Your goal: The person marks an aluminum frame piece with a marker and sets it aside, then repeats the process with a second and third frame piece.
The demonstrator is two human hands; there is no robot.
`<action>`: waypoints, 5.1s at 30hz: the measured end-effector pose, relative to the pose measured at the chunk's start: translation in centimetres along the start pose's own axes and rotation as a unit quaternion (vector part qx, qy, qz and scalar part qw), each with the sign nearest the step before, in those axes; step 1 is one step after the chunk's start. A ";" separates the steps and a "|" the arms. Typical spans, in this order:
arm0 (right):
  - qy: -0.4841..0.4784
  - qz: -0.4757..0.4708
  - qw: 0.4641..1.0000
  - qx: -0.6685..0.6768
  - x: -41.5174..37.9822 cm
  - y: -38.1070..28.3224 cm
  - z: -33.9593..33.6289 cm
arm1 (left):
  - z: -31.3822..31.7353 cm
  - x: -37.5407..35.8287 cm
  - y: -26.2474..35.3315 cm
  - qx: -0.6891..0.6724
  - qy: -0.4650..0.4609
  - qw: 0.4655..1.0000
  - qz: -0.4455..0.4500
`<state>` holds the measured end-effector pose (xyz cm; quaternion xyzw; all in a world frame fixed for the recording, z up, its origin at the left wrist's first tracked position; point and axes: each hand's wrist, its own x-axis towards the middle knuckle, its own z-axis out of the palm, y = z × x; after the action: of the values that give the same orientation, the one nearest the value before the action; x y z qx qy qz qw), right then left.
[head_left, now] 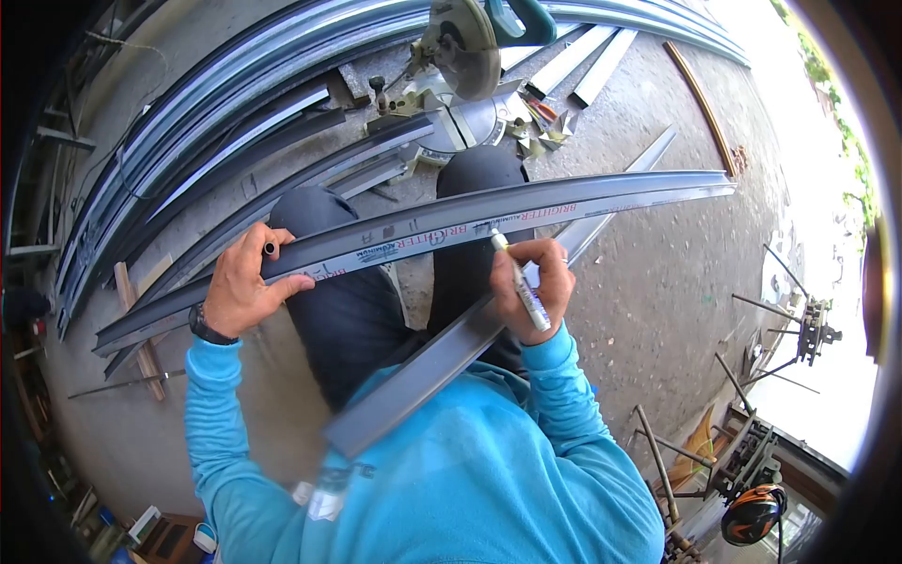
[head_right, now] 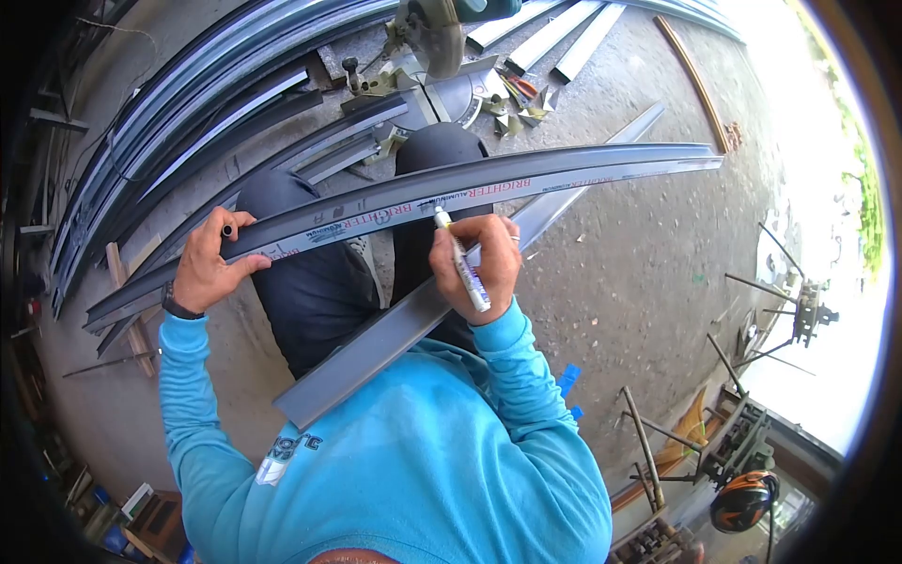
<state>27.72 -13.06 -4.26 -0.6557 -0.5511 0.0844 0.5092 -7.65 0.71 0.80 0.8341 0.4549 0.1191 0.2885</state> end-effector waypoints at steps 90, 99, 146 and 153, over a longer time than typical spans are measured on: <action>-0.155 0.070 0.981 0.094 4.3 -3.7 -1.4 | 3.5 -2.5 1.5 0.061 0.099 0.986 0.123; -0.164 0.016 0.980 0.113 6.6 -1.2 -1.2 | 2.2 -5.0 -1.0 0.085 0.125 0.984 0.096; -0.158 -0.003 0.987 0.032 8.4 2.5 -3.3 | 2.4 -5.5 -2.3 0.104 0.120 0.983 0.097; -0.123 0.007 0.991 0.058 8.6 3.4 -3.9 | 2.3 -5.3 -1.7 0.091 0.131 0.982 0.097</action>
<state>35.76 -7.89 -1.10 -0.6134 -0.5994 0.1998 0.4739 -10.71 -3.78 -1.77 0.8742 0.4147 0.2126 0.1364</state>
